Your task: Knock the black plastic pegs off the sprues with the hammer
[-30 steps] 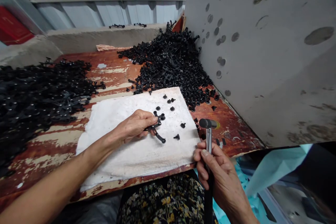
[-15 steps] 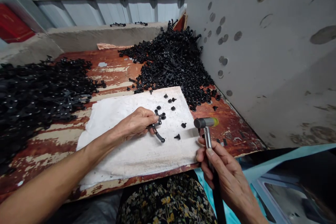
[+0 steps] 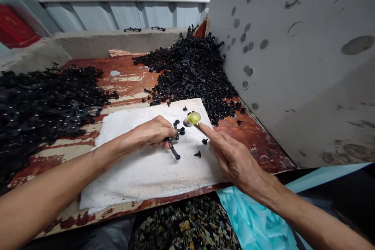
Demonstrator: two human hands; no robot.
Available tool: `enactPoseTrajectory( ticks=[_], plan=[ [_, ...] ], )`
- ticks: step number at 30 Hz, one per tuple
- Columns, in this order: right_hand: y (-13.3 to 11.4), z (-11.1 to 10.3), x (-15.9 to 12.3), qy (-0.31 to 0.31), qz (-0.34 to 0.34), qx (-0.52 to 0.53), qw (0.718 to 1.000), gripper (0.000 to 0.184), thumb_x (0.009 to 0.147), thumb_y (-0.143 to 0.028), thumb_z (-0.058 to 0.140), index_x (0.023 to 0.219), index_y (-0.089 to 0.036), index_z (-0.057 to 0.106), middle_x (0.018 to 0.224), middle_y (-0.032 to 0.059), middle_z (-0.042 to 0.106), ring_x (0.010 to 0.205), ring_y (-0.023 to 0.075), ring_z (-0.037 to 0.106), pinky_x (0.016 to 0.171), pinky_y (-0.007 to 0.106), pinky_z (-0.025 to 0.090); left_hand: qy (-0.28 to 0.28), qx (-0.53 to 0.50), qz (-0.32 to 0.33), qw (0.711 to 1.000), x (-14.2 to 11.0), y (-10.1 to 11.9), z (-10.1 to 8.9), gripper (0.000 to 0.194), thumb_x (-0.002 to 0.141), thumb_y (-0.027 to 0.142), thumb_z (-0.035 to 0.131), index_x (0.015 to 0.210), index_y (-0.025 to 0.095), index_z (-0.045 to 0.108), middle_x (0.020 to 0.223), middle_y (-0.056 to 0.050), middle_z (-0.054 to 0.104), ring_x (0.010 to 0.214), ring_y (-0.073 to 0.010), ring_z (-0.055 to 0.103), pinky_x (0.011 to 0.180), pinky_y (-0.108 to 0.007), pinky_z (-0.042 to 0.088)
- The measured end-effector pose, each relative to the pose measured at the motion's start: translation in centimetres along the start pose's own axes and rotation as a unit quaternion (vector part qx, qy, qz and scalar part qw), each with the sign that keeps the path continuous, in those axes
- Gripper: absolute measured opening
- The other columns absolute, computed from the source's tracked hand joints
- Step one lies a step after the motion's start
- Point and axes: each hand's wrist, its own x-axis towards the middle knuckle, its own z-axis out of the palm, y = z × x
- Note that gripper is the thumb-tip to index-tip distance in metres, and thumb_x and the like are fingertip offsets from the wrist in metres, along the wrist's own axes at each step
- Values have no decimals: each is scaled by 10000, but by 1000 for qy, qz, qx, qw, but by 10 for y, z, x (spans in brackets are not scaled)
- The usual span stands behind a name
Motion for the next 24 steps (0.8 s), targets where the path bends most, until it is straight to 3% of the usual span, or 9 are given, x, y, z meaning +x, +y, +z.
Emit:
enactPoseTrajectory(
  ticks=[3,6,8,10,12,16,19,21,24],
  plan=[
    [-4,-2,7,29,-29,-34,999,581,912,-55,345,1482,-136,419,841,88,635,688,187,615,614,304,550,5,10,-2,1000,-1,3,0,276,784,226,565,518,159,543,423,-3,563,281,-60,308,311,-203,182],
    [-7,-3,10,-6,-46,-68,997,562,889,-45,350,1430,-99,489,766,72,595,566,168,542,503,283,496,3,-6,3,1000,0,2,0,282,777,220,572,505,165,522,423,1,563,280,-58,316,310,-197,173],
    [-8,-5,10,-3,-52,-46,998,564,893,-35,360,1441,-108,470,775,64,594,591,161,545,541,279,505,-2,-11,10,1000,1,-1,0,274,770,230,578,508,166,527,430,-4,573,286,-59,321,314,-195,166],
    [-10,-5,9,47,-55,-7,997,583,912,-27,368,1483,-138,402,841,69,607,699,163,580,636,281,525,-9,-12,21,1000,1,-4,0,275,767,244,580,508,165,534,432,-9,575,293,-59,322,321,-195,165],
    [-11,-5,9,69,-57,-7,996,591,913,-26,370,1490,-152,389,863,70,606,701,158,577,634,273,521,-13,-17,23,1000,1,-5,0,283,768,248,579,502,166,531,427,-10,572,293,-58,316,324,-194,163],
    [-10,-3,11,0,-53,-65,996,564,872,-25,359,1411,-107,501,735,44,571,522,142,490,480,253,462,-12,-21,11,1000,1,-2,-1,274,765,233,580,504,168,525,423,-8,573,283,-58,312,319,-194,160],
    [-10,-4,13,50,-57,-14,997,598,903,-26,367,1488,-146,394,821,62,600,682,165,575,621,269,518,-15,-21,18,999,1,-2,-1,290,774,238,572,496,169,528,422,-15,572,285,-60,316,323,-200,169],
    [-10,-3,13,59,-60,-18,996,610,902,-31,365,1499,-159,378,848,70,604,687,170,579,621,279,522,-20,-25,23,999,1,-4,-1,296,768,250,584,489,170,524,423,-17,573,288,-61,320,328,-205,168],
    [-8,-3,12,-15,-52,-66,996,595,872,-37,360,1448,-146,461,764,50,581,534,154,511,489,268,475,-18,-20,18,999,3,-8,0,278,754,265,601,502,174,524,424,-12,575,287,-62,319,330,-211,162]
  ],
)
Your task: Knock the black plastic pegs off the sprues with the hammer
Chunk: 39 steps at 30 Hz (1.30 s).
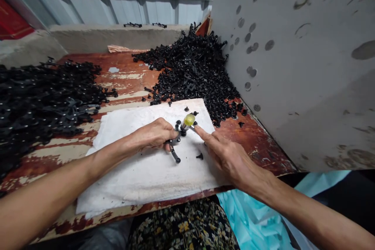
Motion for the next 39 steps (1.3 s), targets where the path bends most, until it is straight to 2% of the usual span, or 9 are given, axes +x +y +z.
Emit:
enactPoseTrajectory(
  ticks=[5,9,13,20,23,27,30,33,39],
  plan=[
    [-1,-2,-1,55,9,48,997,630,903,-36,359,1515,-184,350,862,74,626,692,173,599,607,277,518,-6,-1,15,1000,1,-4,0,285,769,290,575,514,179,512,434,-16,581,298,-60,313,346,-222,158],
    [1,1,-4,-26,19,-2,999,636,864,-53,373,1484,-185,426,825,77,637,573,171,566,517,280,493,8,25,0,1000,-1,-3,2,285,761,281,572,502,179,511,425,-11,564,309,-62,300,356,-236,148],
    [6,4,-4,-26,53,13,998,627,876,-75,371,1496,-164,399,901,109,665,655,194,610,596,312,522,5,22,8,1000,0,-7,3,290,769,322,562,520,181,514,452,-3,565,322,-64,299,367,-240,162],
    [3,-5,26,12,148,178,973,293,925,-281,460,1132,-138,612,903,69,671,796,183,606,698,299,481,-18,99,153,983,-11,0,2,298,806,344,495,561,174,514,491,20,519,446,-84,379,443,-214,250],
    [1,-3,44,-47,187,276,942,164,837,-316,576,800,-159,605,694,-13,555,636,129,489,582,255,389,-63,140,248,956,-26,10,9,280,825,287,460,566,180,464,516,44,430,485,-83,363,482,-216,256],
    [-4,4,52,-89,209,377,898,83,747,-221,609,693,-162,587,635,-36,520,597,100,444,545,223,346,-36,200,272,941,-39,8,16,237,841,248,473,618,179,510,534,50,416,501,-87,356,517,-228,269],
    [-10,5,50,-62,244,406,878,108,773,-259,570,703,-181,542,569,-65,439,492,79,370,456,205,298,66,97,227,967,-42,-5,15,197,828,374,580,797,181,603,655,25,563,595,-114,481,561,-224,349],
    [-14,4,49,-29,292,433,852,153,802,-333,532,738,-208,470,547,-95,365,406,62,286,383,201,252,143,-118,132,974,-45,-16,18,419,734,498,704,973,178,579,848,-40,669,705,-154,596,583,-244,435],
    [-17,13,56,-21,271,428,862,203,814,-379,526,712,-218,456,528,-91,364,416,69,284,402,210,259,20,-407,23,913,-47,-4,35,295,676,296,798,796,120,594,776,-77,691,568,-124,622,457,-217,478]
  ],
)
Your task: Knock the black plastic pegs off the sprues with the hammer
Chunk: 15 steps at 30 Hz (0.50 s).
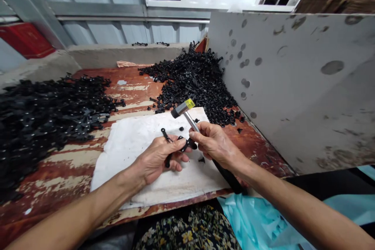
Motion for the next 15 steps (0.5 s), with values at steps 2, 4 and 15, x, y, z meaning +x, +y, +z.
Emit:
enactPoseTrajectory(
  ticks=[2,4,15],
  plan=[
    [3,-2,0,6,-33,-44,998,206,833,-384,517,728,-210,482,556,-73,394,457,83,336,435,217,283,25,-3,22,999,6,5,3,214,712,211,764,710,121,569,660,-43,668,413,-68,513,352,-171,383],
    [8,-10,-4,26,-58,-92,994,208,857,-393,502,780,-200,516,617,-49,441,515,100,393,469,225,316,50,14,32,998,15,13,-1,187,769,157,705,668,114,553,621,-39,666,319,-17,385,296,-139,259],
    [54,-68,-29,83,-18,-217,973,247,890,-431,473,760,-221,484,621,-34,397,557,140,390,492,258,331,116,132,28,984,53,31,-22,221,812,103,651,648,133,506,562,-51,672,277,2,267,295,-145,118]
  ],
)
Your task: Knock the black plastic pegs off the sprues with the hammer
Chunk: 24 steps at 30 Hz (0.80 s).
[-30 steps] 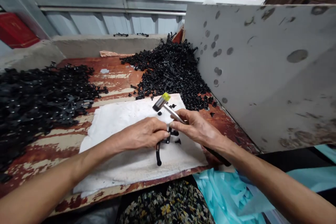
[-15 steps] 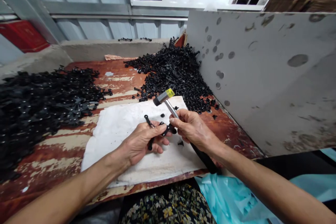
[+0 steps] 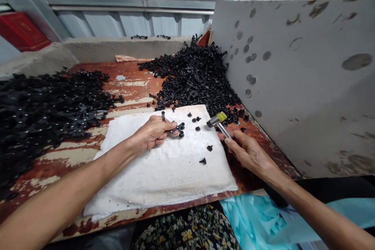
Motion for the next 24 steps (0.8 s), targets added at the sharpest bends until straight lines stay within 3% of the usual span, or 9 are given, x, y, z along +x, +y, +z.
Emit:
enactPoseTrajectory(
  ticks=[6,24],
  plan=[
    [8,0,-1,-2,-6,-19,1000,273,893,-429,457,720,-218,471,657,-24,414,574,140,405,528,273,364,0,19,-13,1000,3,2,1,232,838,106,624,656,145,486,554,-47,662,282,3,233,299,-143,112],
    [10,0,0,-27,11,3,1000,264,896,-420,445,877,-184,560,693,-1,474,595,149,431,527,268,387,11,60,3,998,6,0,1,204,848,125,602,725,181,449,535,-26,656,279,-9,236,305,-144,105]
  ],
)
